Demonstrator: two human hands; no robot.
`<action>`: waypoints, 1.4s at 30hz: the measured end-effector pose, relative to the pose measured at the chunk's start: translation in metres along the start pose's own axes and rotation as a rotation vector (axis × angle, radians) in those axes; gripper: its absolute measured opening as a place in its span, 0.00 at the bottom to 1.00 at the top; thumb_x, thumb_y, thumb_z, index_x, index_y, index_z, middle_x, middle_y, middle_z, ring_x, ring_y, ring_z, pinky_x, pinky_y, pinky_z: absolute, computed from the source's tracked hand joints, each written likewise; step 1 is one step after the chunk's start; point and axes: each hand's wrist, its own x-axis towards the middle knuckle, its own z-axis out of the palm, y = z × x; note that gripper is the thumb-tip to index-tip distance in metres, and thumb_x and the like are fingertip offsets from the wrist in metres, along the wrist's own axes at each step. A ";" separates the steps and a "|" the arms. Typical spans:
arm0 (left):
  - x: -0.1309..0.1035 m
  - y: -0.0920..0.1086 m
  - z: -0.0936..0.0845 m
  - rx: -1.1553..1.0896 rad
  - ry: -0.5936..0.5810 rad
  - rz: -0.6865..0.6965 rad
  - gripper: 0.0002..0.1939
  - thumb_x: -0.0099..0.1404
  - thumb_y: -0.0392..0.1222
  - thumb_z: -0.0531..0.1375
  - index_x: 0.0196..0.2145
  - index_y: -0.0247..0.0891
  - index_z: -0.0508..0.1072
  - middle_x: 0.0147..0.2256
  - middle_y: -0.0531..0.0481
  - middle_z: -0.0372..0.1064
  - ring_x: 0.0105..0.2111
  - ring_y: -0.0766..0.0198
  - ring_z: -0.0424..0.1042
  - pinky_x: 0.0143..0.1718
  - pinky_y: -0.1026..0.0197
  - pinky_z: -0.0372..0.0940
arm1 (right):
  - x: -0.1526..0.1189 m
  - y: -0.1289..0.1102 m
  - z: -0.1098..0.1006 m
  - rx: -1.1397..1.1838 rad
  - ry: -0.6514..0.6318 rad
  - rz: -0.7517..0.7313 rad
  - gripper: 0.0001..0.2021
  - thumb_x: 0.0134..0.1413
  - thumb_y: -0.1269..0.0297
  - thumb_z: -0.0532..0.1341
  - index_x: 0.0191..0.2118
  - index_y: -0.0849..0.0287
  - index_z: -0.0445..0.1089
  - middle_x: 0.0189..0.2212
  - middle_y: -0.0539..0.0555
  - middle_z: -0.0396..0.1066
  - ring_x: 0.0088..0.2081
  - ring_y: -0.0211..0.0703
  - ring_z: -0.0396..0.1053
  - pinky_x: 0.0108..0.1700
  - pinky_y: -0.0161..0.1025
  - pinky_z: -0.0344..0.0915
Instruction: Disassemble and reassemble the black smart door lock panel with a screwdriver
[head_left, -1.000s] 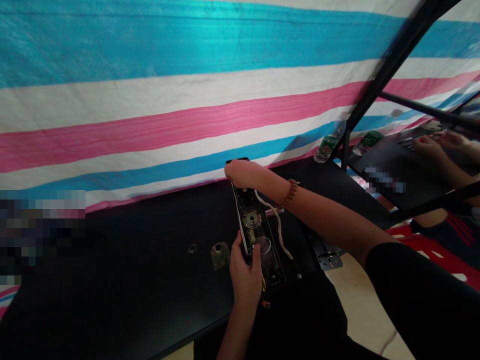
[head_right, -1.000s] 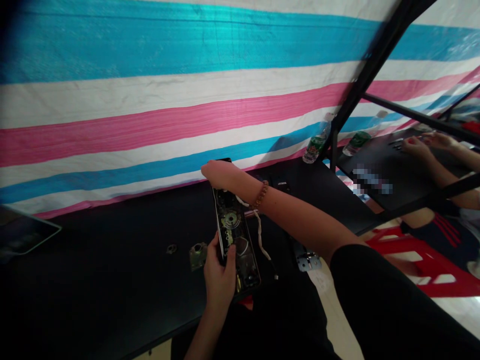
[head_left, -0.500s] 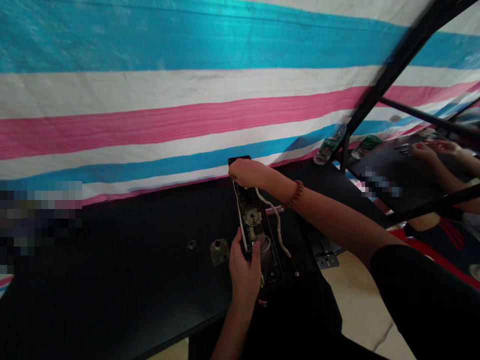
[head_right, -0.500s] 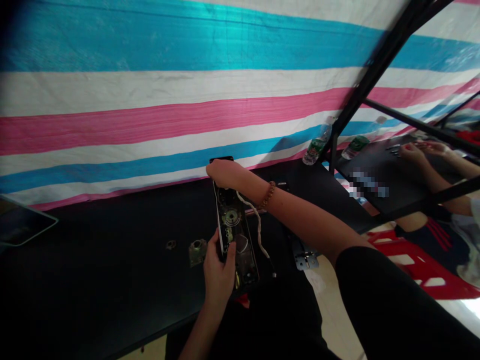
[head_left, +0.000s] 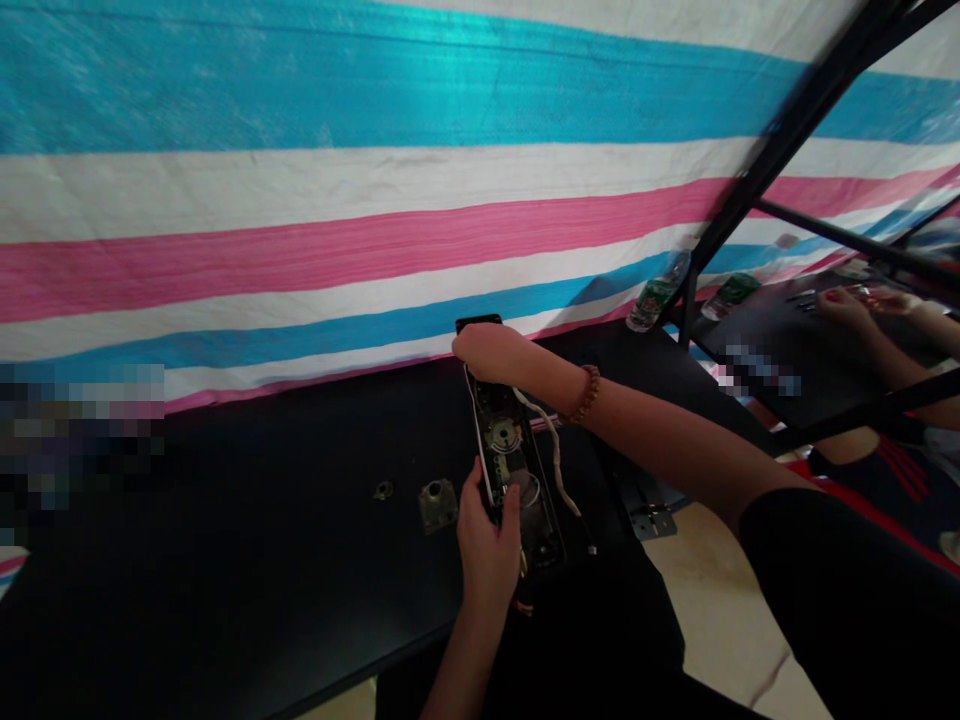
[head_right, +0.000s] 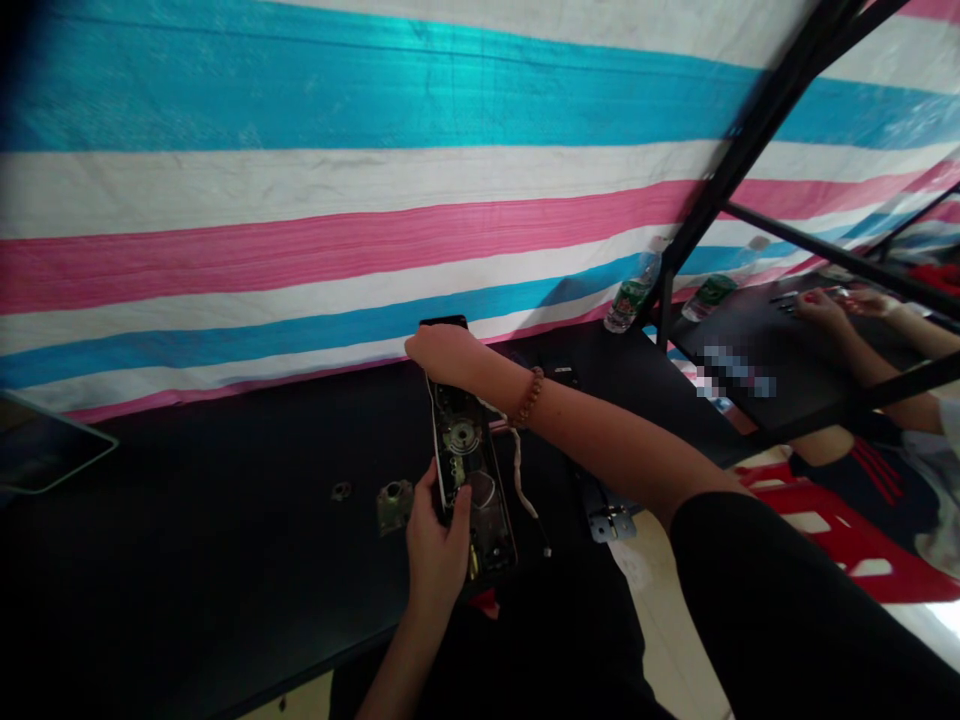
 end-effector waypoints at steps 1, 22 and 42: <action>0.000 0.000 0.000 0.002 0.000 0.002 0.27 0.70 0.52 0.59 0.61 0.35 0.66 0.57 0.36 0.71 0.58 0.49 0.72 0.59 0.47 0.66 | 0.001 0.002 -0.001 -0.026 0.004 -0.024 0.15 0.54 0.81 0.57 0.44 0.71 0.79 0.41 0.70 0.78 0.43 0.51 0.74 0.41 0.42 0.63; 0.001 0.000 0.000 -0.003 0.008 -0.016 0.26 0.69 0.51 0.59 0.60 0.37 0.67 0.57 0.37 0.72 0.57 0.49 0.73 0.59 0.46 0.66 | -0.009 0.035 0.008 0.240 0.066 -0.124 0.09 0.55 0.73 0.61 0.38 0.65 0.79 0.36 0.58 0.77 0.36 0.40 0.68 0.40 0.37 0.60; 0.001 0.000 0.000 -0.021 0.011 -0.015 0.26 0.69 0.51 0.60 0.60 0.38 0.67 0.58 0.38 0.71 0.59 0.49 0.71 0.60 0.47 0.66 | -0.028 0.024 0.022 0.375 0.256 -0.047 0.10 0.60 0.74 0.58 0.43 0.63 0.76 0.37 0.56 0.77 0.38 0.39 0.70 0.45 0.36 0.61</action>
